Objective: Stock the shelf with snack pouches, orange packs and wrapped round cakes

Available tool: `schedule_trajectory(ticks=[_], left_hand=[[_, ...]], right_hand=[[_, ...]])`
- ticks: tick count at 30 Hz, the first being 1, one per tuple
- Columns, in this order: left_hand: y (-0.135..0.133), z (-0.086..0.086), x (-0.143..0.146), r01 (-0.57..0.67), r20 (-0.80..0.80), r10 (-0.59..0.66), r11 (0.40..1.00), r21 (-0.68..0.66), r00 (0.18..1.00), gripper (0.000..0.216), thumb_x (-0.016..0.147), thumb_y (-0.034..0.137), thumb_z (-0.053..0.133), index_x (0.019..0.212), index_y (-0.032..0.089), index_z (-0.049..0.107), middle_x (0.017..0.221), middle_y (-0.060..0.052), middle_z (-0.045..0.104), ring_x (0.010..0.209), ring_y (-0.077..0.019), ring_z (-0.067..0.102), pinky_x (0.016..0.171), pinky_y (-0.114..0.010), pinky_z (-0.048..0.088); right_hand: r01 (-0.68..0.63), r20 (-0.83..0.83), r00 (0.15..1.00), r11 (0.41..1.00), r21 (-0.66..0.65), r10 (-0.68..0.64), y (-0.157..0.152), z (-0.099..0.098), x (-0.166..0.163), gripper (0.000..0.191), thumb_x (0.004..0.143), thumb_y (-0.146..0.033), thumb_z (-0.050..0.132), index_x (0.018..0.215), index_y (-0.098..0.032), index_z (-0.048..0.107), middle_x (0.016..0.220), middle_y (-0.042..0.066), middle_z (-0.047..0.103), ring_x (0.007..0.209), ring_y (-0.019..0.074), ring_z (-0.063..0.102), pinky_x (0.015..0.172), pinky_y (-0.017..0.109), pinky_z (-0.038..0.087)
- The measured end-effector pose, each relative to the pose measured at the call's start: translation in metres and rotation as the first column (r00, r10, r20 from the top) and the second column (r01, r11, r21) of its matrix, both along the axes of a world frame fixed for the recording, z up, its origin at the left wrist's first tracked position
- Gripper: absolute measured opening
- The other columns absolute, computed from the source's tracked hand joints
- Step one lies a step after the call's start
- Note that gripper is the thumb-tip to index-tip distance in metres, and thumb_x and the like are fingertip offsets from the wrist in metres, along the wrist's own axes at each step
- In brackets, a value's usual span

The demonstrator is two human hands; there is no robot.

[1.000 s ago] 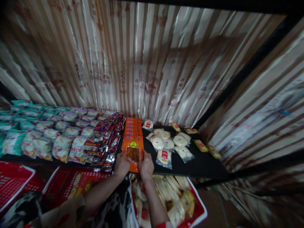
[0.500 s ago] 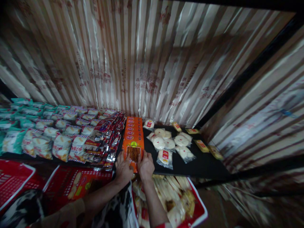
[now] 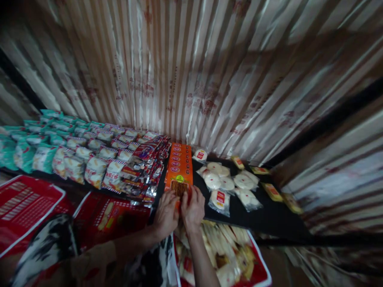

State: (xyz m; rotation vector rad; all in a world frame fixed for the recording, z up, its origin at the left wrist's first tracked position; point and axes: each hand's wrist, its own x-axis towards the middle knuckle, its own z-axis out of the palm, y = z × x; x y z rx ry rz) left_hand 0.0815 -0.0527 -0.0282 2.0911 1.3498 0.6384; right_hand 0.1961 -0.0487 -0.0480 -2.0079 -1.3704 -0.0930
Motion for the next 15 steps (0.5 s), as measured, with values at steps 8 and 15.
schedule_trajectory(ticks=[8,15], left_hand=[[-0.054,-0.027,-0.080,0.057,0.251,-0.034,0.995,-0.084,0.967,0.034,0.084,0.017,0.032,0.096,0.022,0.064,0.097,-0.009,0.062,0.097,-0.0197,0.055,0.093,-0.033,0.044],[-0.054,-0.082,-0.152,-0.305,0.263,0.516,0.769,-0.562,0.815,0.023,0.081,0.010,0.048,0.093,0.019,0.066,0.099,-0.007,0.065,0.096,-0.0176,0.058,0.091,-0.030,0.046]], right_hand=[[-0.396,-0.194,0.893,0.914,0.091,0.406,-0.053,-0.010,-0.081,0.030,0.090,-0.034,0.037,0.095,-0.018,0.062,0.086,0.009,0.069,0.080,0.0186,0.064,0.075,0.031,0.050],[-0.693,-0.321,0.721,0.633,-0.344,0.615,-0.044,-0.043,-0.165,0.035,0.091,-0.021,0.033,0.106,-0.020,0.064,0.102,0.008,0.069,0.094,0.0175,0.063,0.085,0.029,0.049]])
